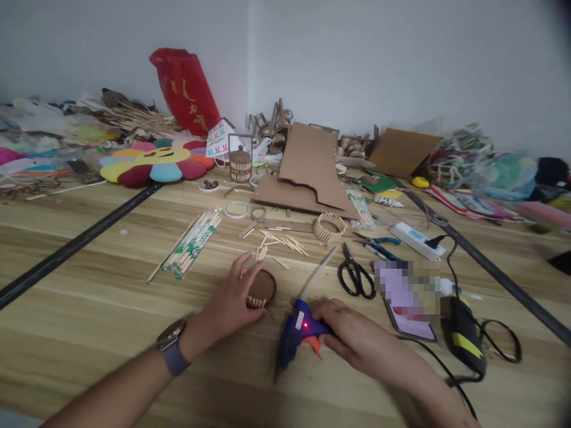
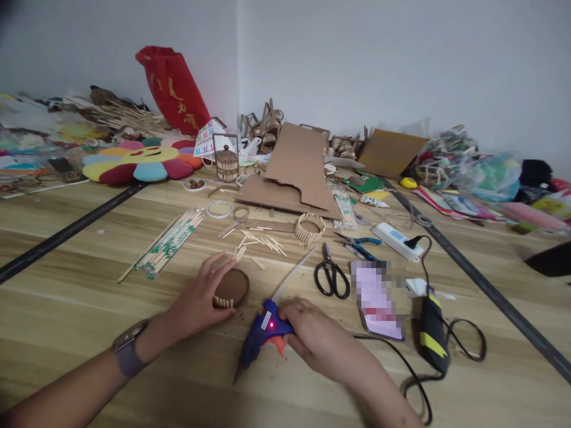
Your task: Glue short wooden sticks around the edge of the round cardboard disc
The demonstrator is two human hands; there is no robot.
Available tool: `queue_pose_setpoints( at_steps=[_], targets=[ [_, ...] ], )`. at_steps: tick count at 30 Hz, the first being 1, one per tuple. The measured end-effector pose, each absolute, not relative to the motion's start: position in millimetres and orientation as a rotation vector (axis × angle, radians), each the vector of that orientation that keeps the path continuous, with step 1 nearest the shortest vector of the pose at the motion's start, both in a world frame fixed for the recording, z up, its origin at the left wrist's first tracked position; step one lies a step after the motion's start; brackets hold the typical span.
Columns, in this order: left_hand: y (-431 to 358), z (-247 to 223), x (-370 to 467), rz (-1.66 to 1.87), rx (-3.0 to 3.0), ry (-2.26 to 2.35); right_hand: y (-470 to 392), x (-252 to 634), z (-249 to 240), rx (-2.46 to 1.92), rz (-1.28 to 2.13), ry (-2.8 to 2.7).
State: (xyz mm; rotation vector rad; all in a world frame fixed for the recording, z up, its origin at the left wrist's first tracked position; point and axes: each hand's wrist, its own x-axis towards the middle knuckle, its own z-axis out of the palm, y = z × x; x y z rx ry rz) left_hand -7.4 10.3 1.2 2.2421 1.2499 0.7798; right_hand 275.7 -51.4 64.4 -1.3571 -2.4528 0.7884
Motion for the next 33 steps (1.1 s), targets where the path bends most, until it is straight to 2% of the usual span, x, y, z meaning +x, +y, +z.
queue_pose_setpoints(
  at_steps=[6, 16, 22, 33],
  targets=[
    [10, 1, -7, 0.768, 2.230, 1.271, -52, 280, 67, -1.400, 0.924, -2.372],
    [12, -2, -9, 0.787, 2.263, 1.243, -42, 283, 61, -1.293, 0.812, -2.257],
    [12, -1, -10, 0.755, 2.259, 1.249, -45, 265, 42, -1.483, 0.871, -2.025],
    [12, 0, -12, 0.738, 2.274, 1.202, -45, 254, 28, -1.277, 0.803, -2.087]
  ],
)
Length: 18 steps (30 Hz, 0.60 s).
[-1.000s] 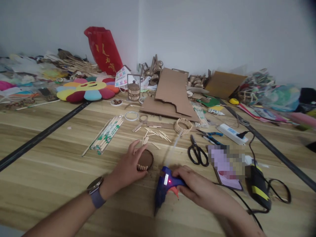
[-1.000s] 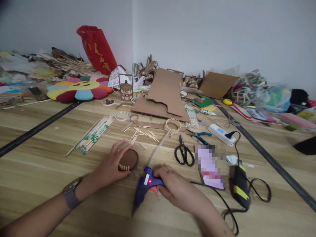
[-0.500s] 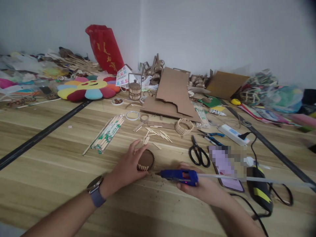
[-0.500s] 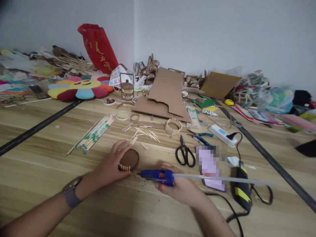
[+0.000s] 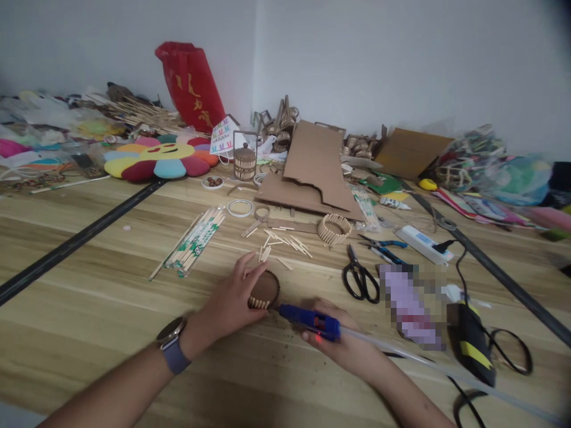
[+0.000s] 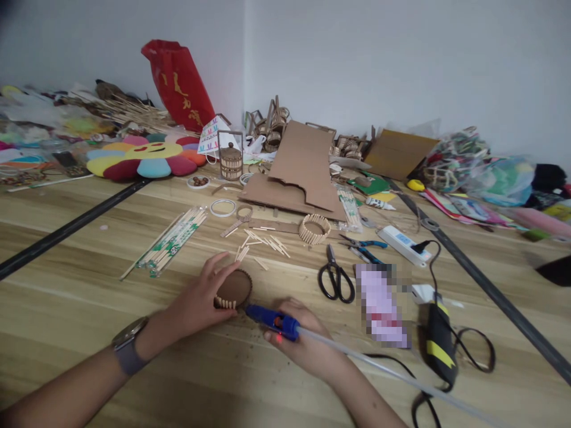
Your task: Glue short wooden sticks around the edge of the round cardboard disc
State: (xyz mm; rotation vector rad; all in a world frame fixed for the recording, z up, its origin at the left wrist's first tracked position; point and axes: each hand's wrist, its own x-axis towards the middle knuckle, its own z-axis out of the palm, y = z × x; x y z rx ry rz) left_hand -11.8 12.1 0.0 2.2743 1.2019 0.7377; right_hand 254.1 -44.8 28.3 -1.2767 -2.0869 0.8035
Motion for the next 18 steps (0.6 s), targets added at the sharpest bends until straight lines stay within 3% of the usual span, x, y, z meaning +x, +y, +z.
queue_pose_setpoints(
  at_steps=[18],
  targets=[
    [11.9, 0.9, -11.1, 0.732, 2.287, 1.215, -45.9, 249.9, 21.0, -1.200, 0.715, -2.136]
  ],
)
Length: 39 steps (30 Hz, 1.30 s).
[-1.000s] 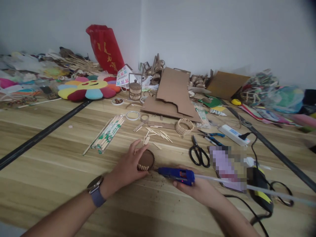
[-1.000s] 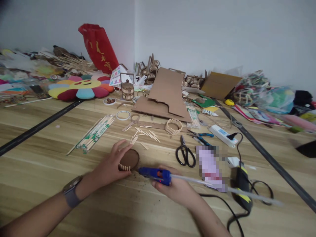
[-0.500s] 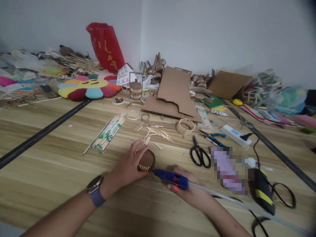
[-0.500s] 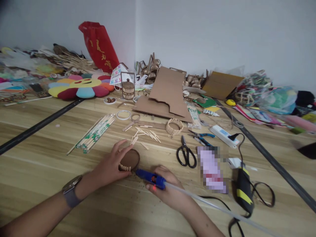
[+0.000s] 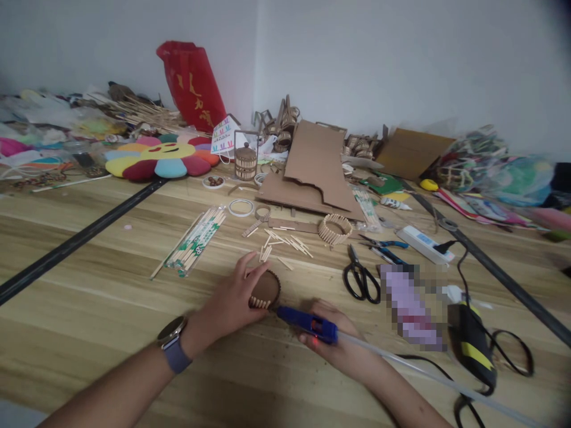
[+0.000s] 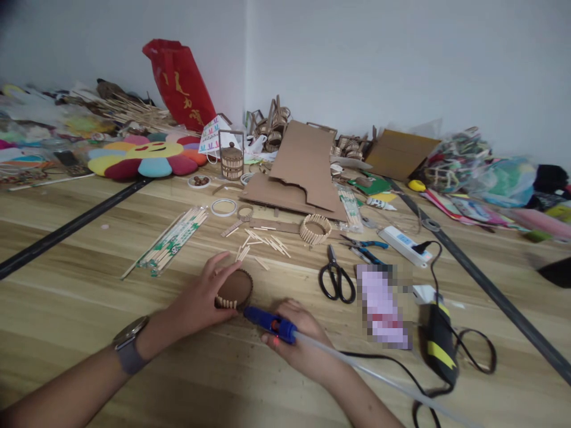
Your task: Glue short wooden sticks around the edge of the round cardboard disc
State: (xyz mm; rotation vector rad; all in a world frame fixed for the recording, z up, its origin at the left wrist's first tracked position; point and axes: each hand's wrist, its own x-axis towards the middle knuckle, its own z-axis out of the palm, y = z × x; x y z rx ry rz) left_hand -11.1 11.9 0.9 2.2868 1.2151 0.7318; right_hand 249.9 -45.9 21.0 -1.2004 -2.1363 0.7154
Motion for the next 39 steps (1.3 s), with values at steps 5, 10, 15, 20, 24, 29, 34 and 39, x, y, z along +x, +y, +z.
queue_pose_setpoints(
  at_steps=[5, 10, 15, 20, 24, 29, 34, 39],
  targets=[
    [11.7, 2.0, -10.8, 0.743, 2.274, 1.222, -45.8, 249.1, 22.9, -1.225, 0.748, -2.161],
    [11.9, 2.0, -9.7, 0.715, 2.266, 1.245, -46.1, 248.7, 25.3, -1.212, 0.737, -2.154],
    [11.9, 1.9, -9.8, 0.707, 2.289, 1.240, -45.2, 249.1, 22.9, -1.215, 0.726, -2.167],
    [12.0, 0.9, -10.4, 0.740, 2.291, 1.220, -45.8, 248.6, 23.1, -1.208, 0.716, -2.165],
    [11.7, -0.9, -10.4, 0.762, 2.279, 1.217, -46.7, 248.9, 22.8, -1.220, 0.704, -2.172],
    [12.0, -1.1, -10.6, 0.752, 2.276, 1.223, -45.8, 249.4, 18.9, -1.222, 0.691, -2.185],
    [12.3, 0.2, -10.7, 0.750, 2.286, 1.214, -46.4, 248.9, 17.6, -1.207, 0.648, -2.175],
    [11.9, 1.6, -10.0, 0.730, 2.294, 1.227, -47.2, 247.5, 20.0, -1.196, 0.652, -2.161]
  ],
)
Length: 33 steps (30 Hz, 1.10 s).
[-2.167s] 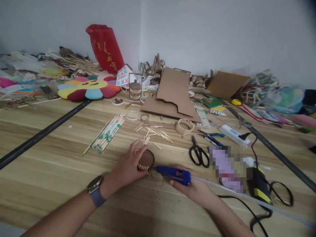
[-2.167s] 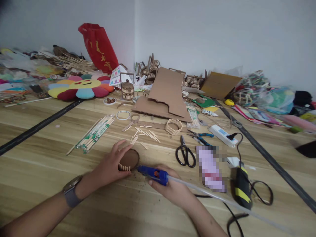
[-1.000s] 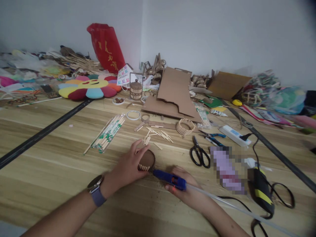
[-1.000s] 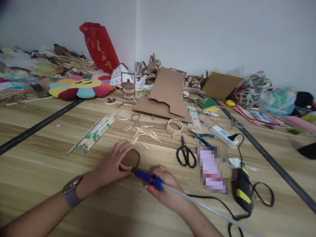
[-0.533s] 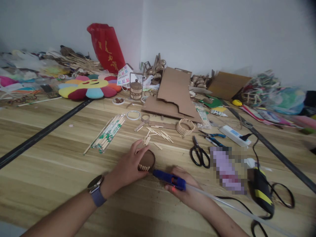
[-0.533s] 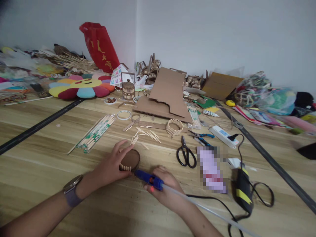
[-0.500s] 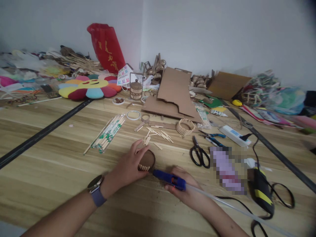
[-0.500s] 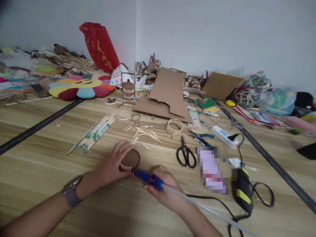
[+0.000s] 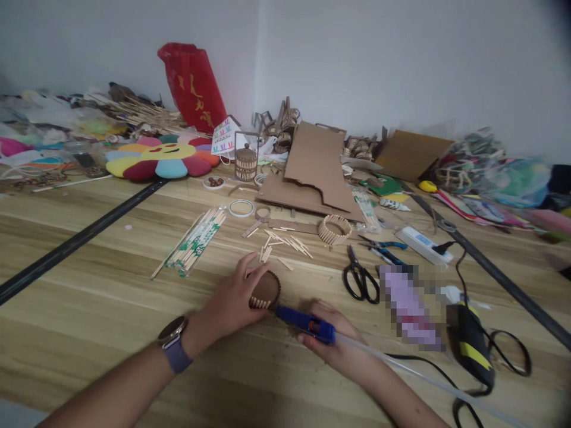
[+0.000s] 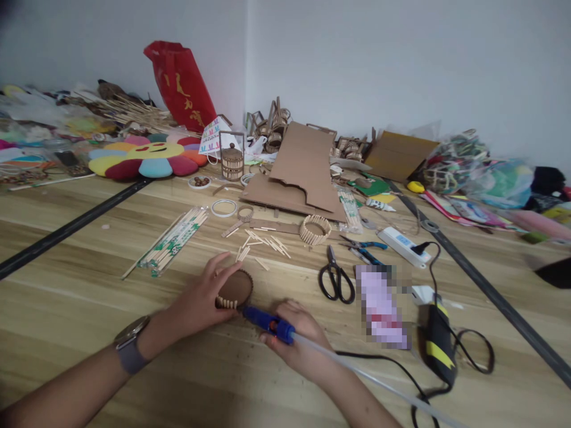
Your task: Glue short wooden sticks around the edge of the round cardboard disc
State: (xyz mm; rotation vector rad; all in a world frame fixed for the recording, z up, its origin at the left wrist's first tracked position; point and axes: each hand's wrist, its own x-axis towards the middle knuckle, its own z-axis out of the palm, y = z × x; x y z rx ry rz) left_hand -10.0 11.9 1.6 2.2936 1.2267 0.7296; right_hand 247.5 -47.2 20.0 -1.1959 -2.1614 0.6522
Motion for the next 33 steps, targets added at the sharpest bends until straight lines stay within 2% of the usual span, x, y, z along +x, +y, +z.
queue_pose_setpoints(
  at_steps=[33],
  targets=[
    [12.9, -0.3, -10.2, 0.721, 2.317, 1.226, -45.9, 247.8, 17.6, -1.196, 0.607, -2.185]
  ],
)
